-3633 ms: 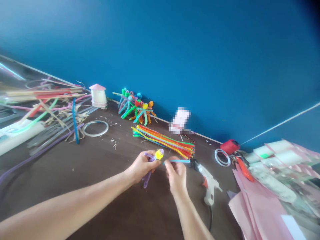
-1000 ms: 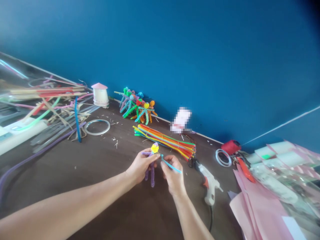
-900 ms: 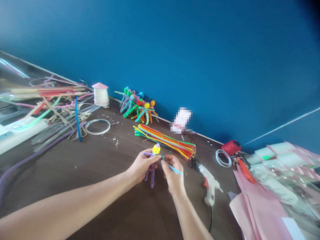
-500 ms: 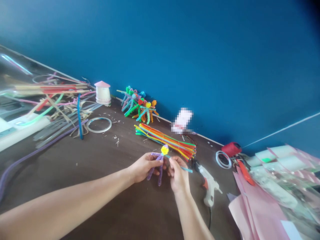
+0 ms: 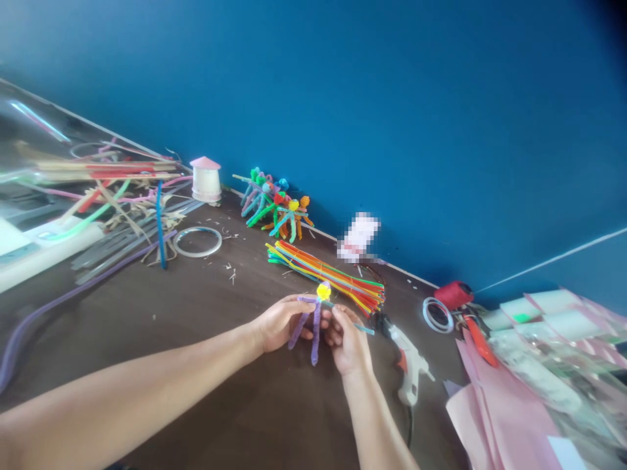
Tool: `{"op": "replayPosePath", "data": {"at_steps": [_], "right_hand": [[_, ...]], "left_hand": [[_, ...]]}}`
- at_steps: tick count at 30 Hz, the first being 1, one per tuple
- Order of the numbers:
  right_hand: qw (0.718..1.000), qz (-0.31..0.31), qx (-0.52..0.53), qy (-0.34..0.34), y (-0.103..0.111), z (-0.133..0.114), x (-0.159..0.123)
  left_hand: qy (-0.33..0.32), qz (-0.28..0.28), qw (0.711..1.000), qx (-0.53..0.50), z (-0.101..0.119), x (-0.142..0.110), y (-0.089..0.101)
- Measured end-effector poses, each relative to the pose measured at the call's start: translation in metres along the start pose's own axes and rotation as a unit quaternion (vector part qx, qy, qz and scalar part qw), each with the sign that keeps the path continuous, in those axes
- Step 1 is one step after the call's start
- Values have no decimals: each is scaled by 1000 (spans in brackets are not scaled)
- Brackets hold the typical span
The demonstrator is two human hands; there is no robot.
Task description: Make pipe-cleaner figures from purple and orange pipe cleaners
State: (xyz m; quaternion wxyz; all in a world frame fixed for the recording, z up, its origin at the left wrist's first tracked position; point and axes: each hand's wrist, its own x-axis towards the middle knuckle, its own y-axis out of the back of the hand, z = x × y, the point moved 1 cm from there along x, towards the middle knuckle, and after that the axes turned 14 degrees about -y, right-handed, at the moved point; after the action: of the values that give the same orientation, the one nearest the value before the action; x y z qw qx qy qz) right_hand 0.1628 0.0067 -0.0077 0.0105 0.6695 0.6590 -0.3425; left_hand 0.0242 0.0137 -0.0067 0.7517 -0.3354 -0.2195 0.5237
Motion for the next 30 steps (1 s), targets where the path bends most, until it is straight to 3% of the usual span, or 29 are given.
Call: {"op": "replayPosePath", "data": {"at_steps": [10, 19, 30], "right_hand": [[996, 5, -65, 53, -4, 2, -4], [999, -1, -42, 31, -1, 2, -1], [999, -1, -41, 7, -2, 5, -1]], "left_hand": [[16, 93, 995, -16, 1, 6, 5], [64, 18, 993, -100, 5, 5, 5], [63, 25, 991, -114, 7, 5, 2]]}}
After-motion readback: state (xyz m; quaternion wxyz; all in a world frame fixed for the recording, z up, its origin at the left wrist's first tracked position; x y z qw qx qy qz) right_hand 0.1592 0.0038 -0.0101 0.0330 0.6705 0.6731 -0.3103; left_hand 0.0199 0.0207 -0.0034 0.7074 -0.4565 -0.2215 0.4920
